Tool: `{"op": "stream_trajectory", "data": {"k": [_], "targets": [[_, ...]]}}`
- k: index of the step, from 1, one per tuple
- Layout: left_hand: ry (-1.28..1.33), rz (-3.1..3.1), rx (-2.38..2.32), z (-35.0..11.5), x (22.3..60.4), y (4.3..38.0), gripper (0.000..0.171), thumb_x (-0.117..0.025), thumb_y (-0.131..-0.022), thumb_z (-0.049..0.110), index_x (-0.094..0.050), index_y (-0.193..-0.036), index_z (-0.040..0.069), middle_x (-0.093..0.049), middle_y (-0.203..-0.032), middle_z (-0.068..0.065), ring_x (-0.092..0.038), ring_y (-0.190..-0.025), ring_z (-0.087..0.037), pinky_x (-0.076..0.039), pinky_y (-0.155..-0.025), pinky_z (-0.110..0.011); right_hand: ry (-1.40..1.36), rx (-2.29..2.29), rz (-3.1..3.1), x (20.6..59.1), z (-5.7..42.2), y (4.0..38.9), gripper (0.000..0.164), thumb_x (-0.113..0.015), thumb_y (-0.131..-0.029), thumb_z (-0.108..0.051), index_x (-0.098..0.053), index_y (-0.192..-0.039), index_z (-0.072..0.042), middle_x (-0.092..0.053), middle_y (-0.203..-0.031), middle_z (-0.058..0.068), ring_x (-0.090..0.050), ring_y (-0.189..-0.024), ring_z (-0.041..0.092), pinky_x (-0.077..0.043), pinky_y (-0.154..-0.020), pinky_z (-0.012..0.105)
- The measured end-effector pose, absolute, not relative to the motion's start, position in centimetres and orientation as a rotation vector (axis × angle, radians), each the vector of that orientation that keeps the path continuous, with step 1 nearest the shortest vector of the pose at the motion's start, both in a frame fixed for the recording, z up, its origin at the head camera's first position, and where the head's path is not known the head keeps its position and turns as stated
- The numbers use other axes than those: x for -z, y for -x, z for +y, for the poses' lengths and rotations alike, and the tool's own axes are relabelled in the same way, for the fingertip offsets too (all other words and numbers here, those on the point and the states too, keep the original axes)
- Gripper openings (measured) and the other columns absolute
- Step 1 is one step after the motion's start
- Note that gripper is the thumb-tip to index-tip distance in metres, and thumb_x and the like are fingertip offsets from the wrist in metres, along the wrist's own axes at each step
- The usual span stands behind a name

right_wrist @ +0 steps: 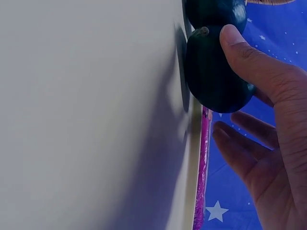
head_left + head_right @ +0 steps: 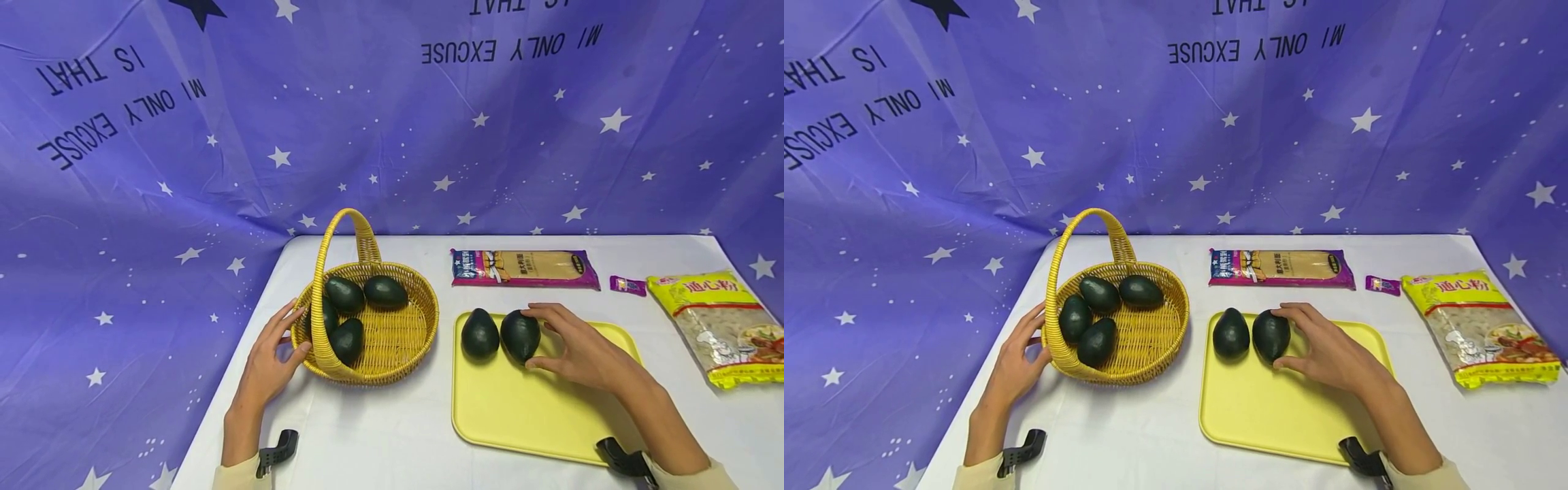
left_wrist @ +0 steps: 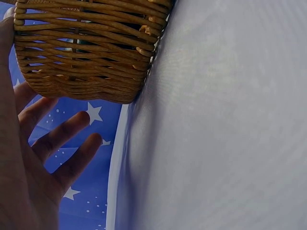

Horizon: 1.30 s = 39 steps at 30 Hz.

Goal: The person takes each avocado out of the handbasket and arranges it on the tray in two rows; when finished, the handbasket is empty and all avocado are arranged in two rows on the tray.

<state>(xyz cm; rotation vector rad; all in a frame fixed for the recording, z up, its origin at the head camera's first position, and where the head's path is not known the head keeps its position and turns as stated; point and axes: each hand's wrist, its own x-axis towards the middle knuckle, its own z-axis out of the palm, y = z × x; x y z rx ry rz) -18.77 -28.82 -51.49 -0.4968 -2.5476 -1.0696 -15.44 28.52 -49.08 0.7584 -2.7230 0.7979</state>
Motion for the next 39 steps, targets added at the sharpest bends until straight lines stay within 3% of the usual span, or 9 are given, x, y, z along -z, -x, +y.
{"op": "stream_trajectory", "data": {"k": [5, 9, 12, 14, 17, 21, 28, 34, 39], "targets": [[0.491, -2.552, 1.07, -28.9, 51.5, 18.8, 0.067, -0.079, -0.097, 0.02, -0.055, -0.159, 0.03, -0.042, -0.17, 0.008, -0.056, -0.136, -0.018, -0.051, -0.098, -0.012, -0.739, -0.737, -2.736, 48.9, 28.5, 15.4, 0.086, -0.102, -0.073, -0.032, -0.061, -0.146, -0.012, -0.06, -0.147, 0.015, -0.069, -0.12, 0.033, -0.059, -0.097, 0.05], [0.48, -2.563, 1.068, -29.0, 51.4, 18.7, 0.067, -0.079, -0.097, 0.021, -0.055, -0.159, 0.031, -0.042, -0.17, 0.009, -0.056, -0.136, -0.018, -0.052, -0.099, -0.014, -0.731, -0.689, -2.74, 48.6, 28.5, 15.4, 0.086, -0.099, -0.076, -0.039, -0.06, -0.15, -0.017, -0.06, -0.149, 0.01, -0.062, -0.131, 0.031, -0.044, -0.114, 0.021], [0.486, -2.561, 1.069, -29.0, 51.3, 18.6, 0.067, -0.079, -0.097, 0.021, -0.054, -0.16, 0.03, -0.042, -0.17, 0.008, -0.055, -0.137, -0.016, -0.052, -0.099, -0.014, -0.743, -0.676, -2.73, 48.3, 28.3, 15.5, 0.085, -0.097, -0.079, -0.041, -0.059, -0.151, -0.018, -0.06, -0.149, 0.007, -0.06, -0.135, 0.03, -0.029, -0.114, 0.006], [0.499, -2.553, 1.061, -29.0, 51.3, 18.6, 0.068, -0.079, -0.097, 0.02, -0.054, -0.16, 0.028, -0.042, -0.17, 0.005, -0.053, -0.139, -0.015, -0.053, -0.098, -0.015, -0.751, -0.67, -2.723, 48.0, 28.2, 15.6, 0.083, -0.096, -0.08, -0.041, -0.059, -0.151, -0.019, -0.061, -0.149, 0.005, -0.06, -0.134, 0.029, -0.034, -0.113, 0.009], [0.517, -2.54, 1.047, -29.0, 51.4, 18.5, 0.068, -0.079, -0.097, 0.019, -0.055, -0.16, 0.024, -0.044, -0.169, 0.001, -0.052, -0.14, -0.012, -0.054, -0.097, -0.018, -0.758, -0.656, -2.717, 47.7, 27.8, 15.6, 0.079, -0.095, -0.082, -0.04, -0.06, -0.15, -0.019, -0.062, -0.147, 0.003, -0.061, -0.133, 0.027, -0.048, -0.108, 0.027], [0.521, -2.538, 1.035, -29.1, 51.4, 18.5, 0.068, -0.079, -0.097, 0.018, -0.054, -0.16, 0.024, -0.043, -0.17, 0.001, -0.05, -0.142, -0.01, -0.055, -0.098, -0.02, -0.763, -0.632, -2.698, 47.5, 27.5, 15.6, 0.075, -0.095, -0.083, -0.036, -0.062, -0.148, -0.018, -0.063, -0.145, 0.001, -0.063, -0.131, 0.026, -0.054, -0.1, 0.044], [0.539, -2.53, 1.042, -29.1, 51.1, 18.7, 0.069, -0.08, -0.096, 0.017, -0.054, -0.16, 0.023, -0.043, -0.17, 0.001, -0.047, -0.145, -0.008, -0.052, -0.099, -0.014, -0.783, -0.622, -2.643, 47.2, 26.9, 15.8, 0.071, -0.095, -0.083, -0.03, -0.064, -0.146, -0.018, -0.065, -0.141, -0.003, -0.064, -0.129, 0.022, -0.05, -0.105, 0.026], [0.539, -2.533, 1.055, -29.0, 51.3, 18.8, 0.069, -0.08, -0.096, 0.016, -0.055, -0.16, 0.02, -0.043, -0.17, 0.0, -0.051, -0.142, -0.014, -0.05, -0.099, -0.011, -0.79, -0.617, -2.639, 46.8, 26.4, 15.9, 0.07, -0.095, -0.084, -0.029, -0.064, -0.146, -0.02, -0.065, -0.141, -0.004, -0.064, -0.13, 0.022, -0.051, -0.105, 0.03], [0.522, -2.543, 1.057, -28.9, 51.5, 18.8, 0.067, -0.079, -0.097, 0.019, -0.055, -0.16, 0.024, -0.043, -0.17, 0.003, -0.051, -0.143, -0.02, -0.05, -0.098, -0.011, -0.816, -0.628, -2.634, 46.9, 26.0, 15.9, 0.067, -0.094, -0.085, -0.027, -0.065, -0.145, -0.019, -0.065, -0.141, -0.003, -0.064, -0.129, 0.022, -0.048, -0.107, 0.024]]}}
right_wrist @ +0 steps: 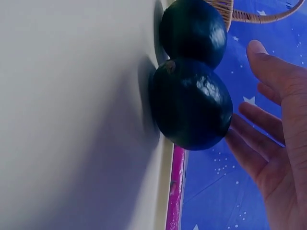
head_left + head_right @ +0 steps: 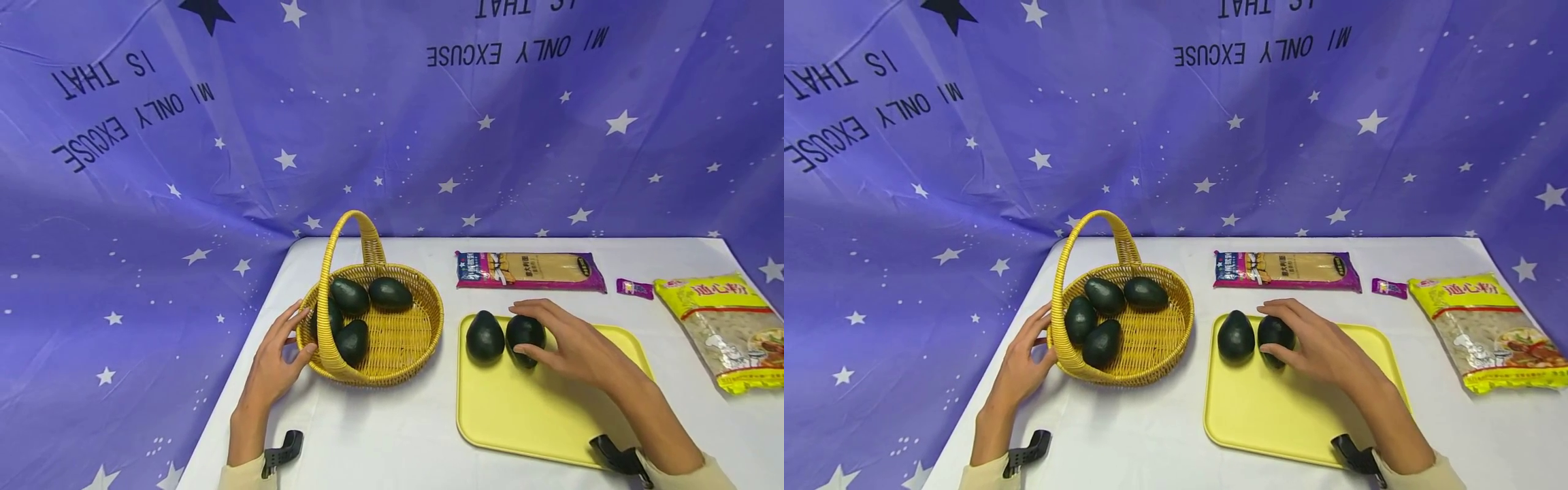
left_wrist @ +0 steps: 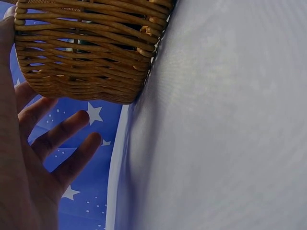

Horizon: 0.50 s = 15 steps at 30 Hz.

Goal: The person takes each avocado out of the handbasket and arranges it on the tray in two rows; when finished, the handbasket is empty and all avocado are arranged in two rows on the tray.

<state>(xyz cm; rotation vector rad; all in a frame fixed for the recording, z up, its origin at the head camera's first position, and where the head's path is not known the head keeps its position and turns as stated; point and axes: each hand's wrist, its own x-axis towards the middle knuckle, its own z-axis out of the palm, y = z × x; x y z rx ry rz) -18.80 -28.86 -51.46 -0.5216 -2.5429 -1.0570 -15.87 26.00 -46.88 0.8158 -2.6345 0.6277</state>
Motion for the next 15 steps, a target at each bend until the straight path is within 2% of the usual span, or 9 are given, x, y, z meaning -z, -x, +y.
{"op": "stream_trajectory", "data": {"k": [6, 11, 15], "targets": [[0.524, -2.533, 1.069, -28.9, 51.5, 18.6, 0.067, -0.079, -0.097, 0.018, -0.055, -0.159, 0.021, -0.043, -0.17, 0.002, -0.055, -0.138, -0.02, -0.05, -0.098, -0.01, -0.837, -0.649, -2.613, 46.7, 25.3, 16.0, 0.067, -0.094, -0.085, -0.024, -0.065, -0.145, -0.02, -0.065, -0.142, -0.005, -0.064, -0.129, 0.02, -0.046, -0.109, 0.02], [0.534, -2.524, 1.063, -29.0, 51.5, 18.6, 0.067, -0.079, -0.097, 0.018, -0.056, -0.159, 0.019, -0.044, -0.169, 0.0, -0.056, -0.136, -0.018, -0.052, -0.097, -0.013, -0.868, -0.697, -2.592, 46.5, 24.5, 16.1, 0.065, -0.093, -0.086, -0.021, -0.065, -0.145, -0.019, -0.064, -0.143, -0.004, -0.063, -0.132, 0.02, -0.03, -0.116, 0.006], [0.536, -2.529, 1.052, -28.9, 51.5, 18.8, 0.066, -0.079, -0.097, 0.019, -0.055, -0.159, 0.02, -0.044, -0.169, 0.001, -0.055, -0.138, -0.019, -0.053, -0.097, -0.015, -0.883, -0.711, -2.587, 46.4, 23.9, 16.2, 0.064, -0.093, -0.087, -0.022, -0.065, -0.144, -0.018, -0.064, -0.144, -0.003, -0.062, -0.133, 0.021, -0.025, -0.117, 0.003]]}}
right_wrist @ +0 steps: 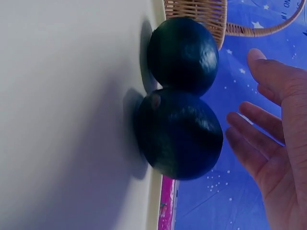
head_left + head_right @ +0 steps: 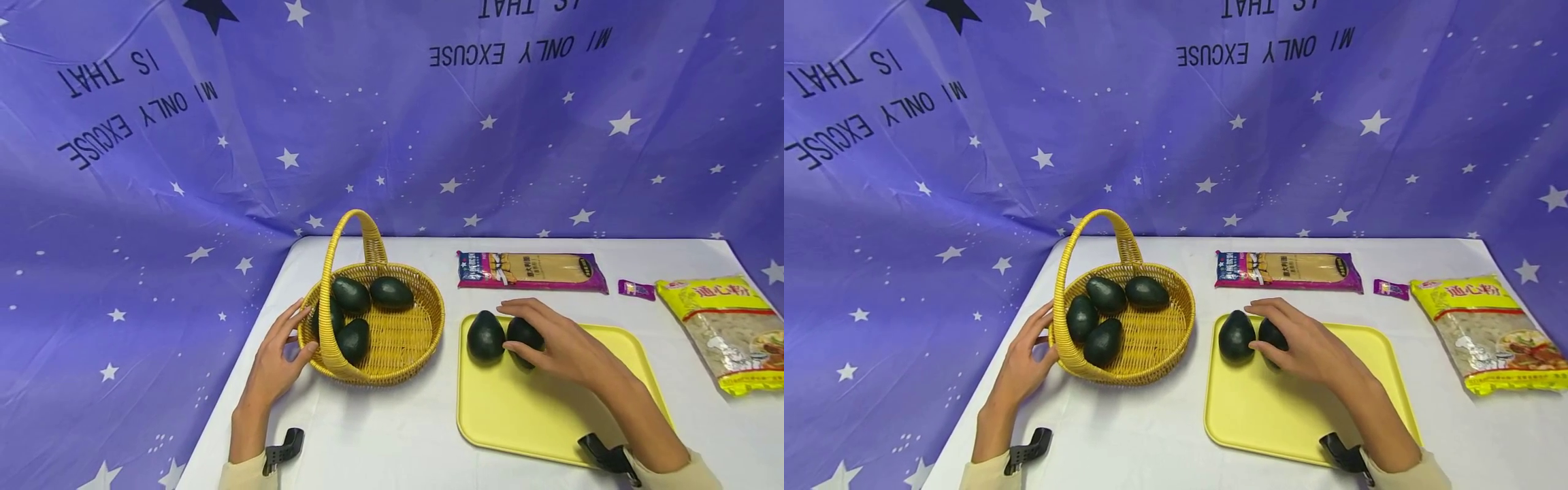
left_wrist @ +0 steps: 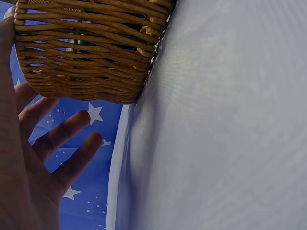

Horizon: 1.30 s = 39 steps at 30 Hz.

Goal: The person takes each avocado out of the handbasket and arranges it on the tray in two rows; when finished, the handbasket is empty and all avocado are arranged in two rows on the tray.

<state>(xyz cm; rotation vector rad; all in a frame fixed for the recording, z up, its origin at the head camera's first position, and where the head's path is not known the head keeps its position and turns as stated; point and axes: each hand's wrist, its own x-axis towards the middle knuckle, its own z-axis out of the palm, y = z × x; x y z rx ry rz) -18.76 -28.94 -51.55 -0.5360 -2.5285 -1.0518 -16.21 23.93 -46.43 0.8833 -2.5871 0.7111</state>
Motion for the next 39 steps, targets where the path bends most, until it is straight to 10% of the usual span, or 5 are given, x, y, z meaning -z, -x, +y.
{"op": "stream_trajectory", "data": {"k": [28, 39], "targets": [[0.521, -2.544, 1.066, -28.9, 51.7, 18.8, 0.067, -0.078, -0.097, 0.02, -0.054, -0.16, 0.022, -0.042, -0.17, 0.003, -0.052, -0.142, -0.019, -0.053, -0.098, -0.014, -1.012, -0.752, -2.596, 45.5, 20.1, 17.0, 0.056, -0.083, -0.097, -0.028, -0.063, -0.147, -0.015, -0.061, -0.148, -0.005, -0.06, -0.136, 0.017, -0.052, -0.111, 0.039], [0.53, -2.536, 1.083, -28.7, 51.4, 18.7, 0.068, -0.078, -0.097, 0.018, -0.054, -0.16, 0.021, -0.042, -0.17, 0.002, -0.054, -0.14, -0.017, -0.052, -0.098, -0.013, -1.088, -0.772, -2.545, 45.3, 18.6, 17.2, 0.053, -0.081, -0.098, -0.023, -0.062, -0.147, -0.014, -0.061, -0.148, -0.004, -0.061, -0.136, 0.018, -0.048, -0.114, 0.03]]}}
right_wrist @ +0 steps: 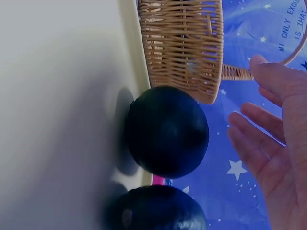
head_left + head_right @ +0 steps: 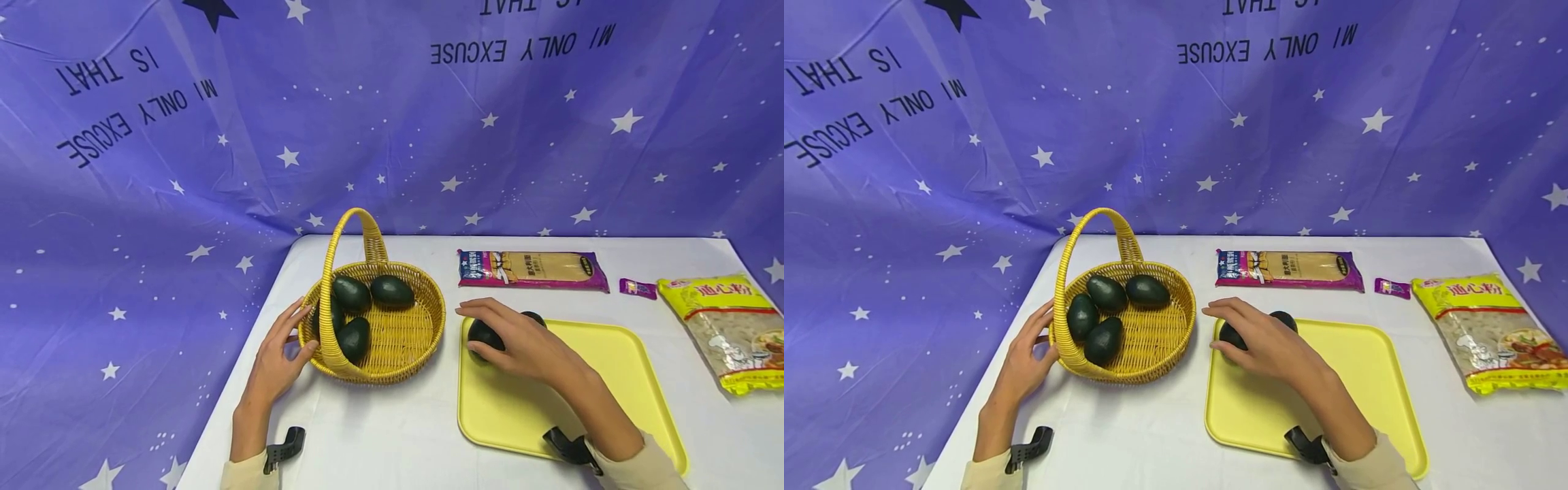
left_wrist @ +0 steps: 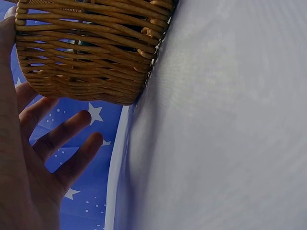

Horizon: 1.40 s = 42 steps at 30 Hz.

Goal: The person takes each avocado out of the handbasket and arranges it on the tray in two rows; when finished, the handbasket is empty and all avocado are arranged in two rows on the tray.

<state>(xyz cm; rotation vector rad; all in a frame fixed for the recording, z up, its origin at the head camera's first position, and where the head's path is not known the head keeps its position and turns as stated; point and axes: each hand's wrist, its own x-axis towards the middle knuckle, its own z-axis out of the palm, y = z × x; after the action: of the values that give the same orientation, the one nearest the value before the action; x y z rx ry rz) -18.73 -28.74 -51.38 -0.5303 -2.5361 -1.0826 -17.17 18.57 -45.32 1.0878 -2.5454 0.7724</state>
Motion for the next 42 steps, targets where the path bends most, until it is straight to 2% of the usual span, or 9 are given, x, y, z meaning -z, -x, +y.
{"op": "stream_trajectory", "data": {"k": [8, 17, 26, 34, 42], "targets": [[0.526, -2.537, 1.09, -28.8, 51.5, 18.8, 0.068, -0.078, -0.097, 0.018, -0.054, -0.16, 0.021, -0.042, -0.171, 0.002, -0.055, -0.139, -0.018, -0.053, -0.098, -0.015, -1.104, -0.788, -2.553, 44.9, 17.4, 17.4, 0.052, -0.079, -0.1, -0.026, -0.063, -0.147, -0.014, -0.062, -0.149, -0.003, -0.059, -0.138, 0.02, -0.053, -0.111, 0.042], [0.523, -2.543, 1.092, -28.9, 51.6, 18.8, 0.068, -0.078, -0.098, 0.019, -0.053, -0.161, 0.023, -0.041, -0.171, 0.003, -0.054, -0.142, -0.02, -0.053, -0.098, -0.014, -1.155, -0.802, -2.54, 44.7, 16.2, 17.5, 0.052, -0.079, -0.1, -0.026, -0.062, -0.147, -0.012, -0.062, -0.149, 0.0, -0.06, -0.138, 0.021, -0.055, -0.11, 0.044], [0.518, -2.546, 1.095, -28.8, 51.5, 18.7, 0.068, -0.079, -0.098, 0.019, -0.054, -0.161, 0.021, -0.041, -0.171, 0.003, -0.053, -0.143, -0.018, -0.052, -0.098, -0.012, -1.202, -0.813, -2.53, 44.9, 15.3, 17.6, 0.052, -0.077, -0.101, -0.024, -0.06, -0.149, -0.011, -0.061, -0.151, 0.002, -0.061, -0.137, 0.022, -0.058, -0.106, 0.043], [0.522, -2.54, 1.104, -28.8, 51.4, 18.8, 0.068, -0.079, -0.097, 0.019, -0.054, -0.161, 0.023, -0.041, -0.171, 0.003, -0.049, -0.145, -0.011, -0.053, -0.098, -0.014, -1.199, -0.794, -2.58, 44.5, 14.4, 17.7, 0.051, -0.075, -0.103, -0.026, -0.06, -0.15, -0.012, -0.061, -0.152, 0.004, -0.062, -0.136, 0.022, -0.056, -0.109, 0.042], [0.521, -2.548, 1.102, -28.8, 51.5, 18.8, 0.067, -0.078, -0.099, 0.021, -0.053, -0.16, 0.027, -0.041, -0.171, 0.003, -0.049, -0.146, -0.016, -0.051, -0.099, -0.012, -1.231, -0.806, -2.554, 44.7, 13.3, 17.9, 0.051, -0.075, -0.103, -0.029, -0.061, -0.149, -0.013, -0.062, -0.149, 0.003, -0.065, -0.13, 0.018, -0.059, -0.104, 0.037]]}}
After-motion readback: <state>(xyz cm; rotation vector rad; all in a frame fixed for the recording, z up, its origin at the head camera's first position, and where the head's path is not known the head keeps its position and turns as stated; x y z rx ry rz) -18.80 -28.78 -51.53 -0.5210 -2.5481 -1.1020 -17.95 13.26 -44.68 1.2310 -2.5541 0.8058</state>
